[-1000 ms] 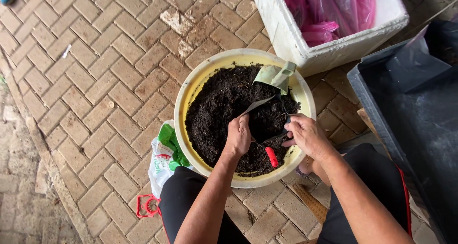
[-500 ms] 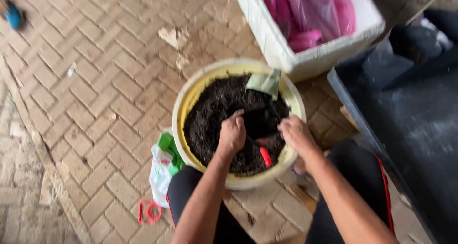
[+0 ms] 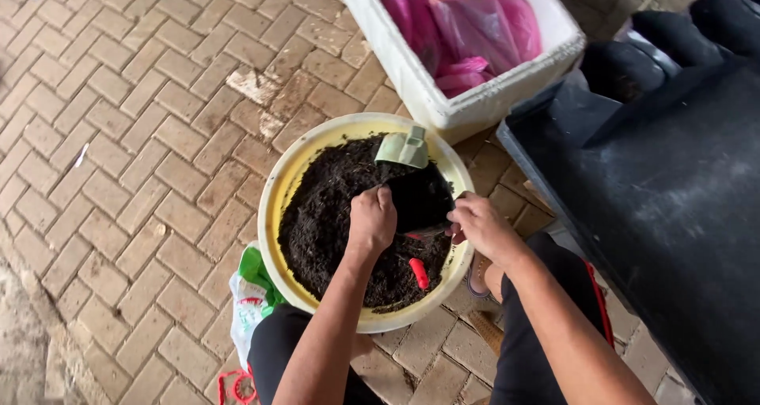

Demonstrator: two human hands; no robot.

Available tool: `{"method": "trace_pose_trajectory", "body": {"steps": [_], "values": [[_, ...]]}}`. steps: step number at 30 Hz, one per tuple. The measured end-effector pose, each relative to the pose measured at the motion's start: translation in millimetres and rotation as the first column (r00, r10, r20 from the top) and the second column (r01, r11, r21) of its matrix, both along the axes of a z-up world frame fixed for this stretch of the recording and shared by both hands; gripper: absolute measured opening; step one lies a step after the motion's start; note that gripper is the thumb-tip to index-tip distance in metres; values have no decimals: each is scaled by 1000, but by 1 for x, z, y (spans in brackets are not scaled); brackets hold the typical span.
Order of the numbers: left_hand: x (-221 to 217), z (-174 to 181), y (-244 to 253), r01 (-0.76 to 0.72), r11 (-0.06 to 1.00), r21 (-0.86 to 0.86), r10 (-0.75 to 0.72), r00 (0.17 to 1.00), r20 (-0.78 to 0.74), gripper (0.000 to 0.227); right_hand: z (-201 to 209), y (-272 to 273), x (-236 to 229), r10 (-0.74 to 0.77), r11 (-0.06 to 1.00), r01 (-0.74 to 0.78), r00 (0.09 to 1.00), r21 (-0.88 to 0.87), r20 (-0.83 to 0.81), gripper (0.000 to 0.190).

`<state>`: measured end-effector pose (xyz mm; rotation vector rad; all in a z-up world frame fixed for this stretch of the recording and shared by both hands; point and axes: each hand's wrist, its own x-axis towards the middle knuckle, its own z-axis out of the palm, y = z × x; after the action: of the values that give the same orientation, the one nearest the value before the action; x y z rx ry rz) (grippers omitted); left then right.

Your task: Filling black polybags with soil and planting rhizomes.

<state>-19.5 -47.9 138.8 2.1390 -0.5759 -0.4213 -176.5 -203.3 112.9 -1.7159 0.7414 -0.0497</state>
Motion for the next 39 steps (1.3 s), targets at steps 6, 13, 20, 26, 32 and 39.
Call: {"method": "trace_pose_trajectory", "body": {"steps": [6, 13, 20, 26, 32, 39], "values": [[-15, 74, -90, 241, 961, -136, -262, 950, -168, 43, 93, -50, -55, -322, 945, 272, 871, 183, 370, 17], [-17, 94, -207, 382, 914, -139, -394, 916, -72, 49, 110, -129, -78, -411, 902, 423, 781, 85, 471, 21], [6, -26, -261, 358, 929, -94, -364, 930, -54, 45, 53, -152, -59, -468, 876, 483, 847, 5, 250, 21], [12, -22, -265, 410, 905, 112, -422, 897, 128, 51, 41, -144, -51, -586, 807, 584, 770, 91, 253, 28], [-6, 24, -232, 331, 944, -9, -330, 944, 8, 58, 52, -142, -50, -596, 803, 575, 764, 159, 248, 30], [-47, 55, -193, 261, 943, 204, -281, 957, 72, 58, 65, -141, -39, -621, 740, 670, 713, -56, 324, 41]]}}
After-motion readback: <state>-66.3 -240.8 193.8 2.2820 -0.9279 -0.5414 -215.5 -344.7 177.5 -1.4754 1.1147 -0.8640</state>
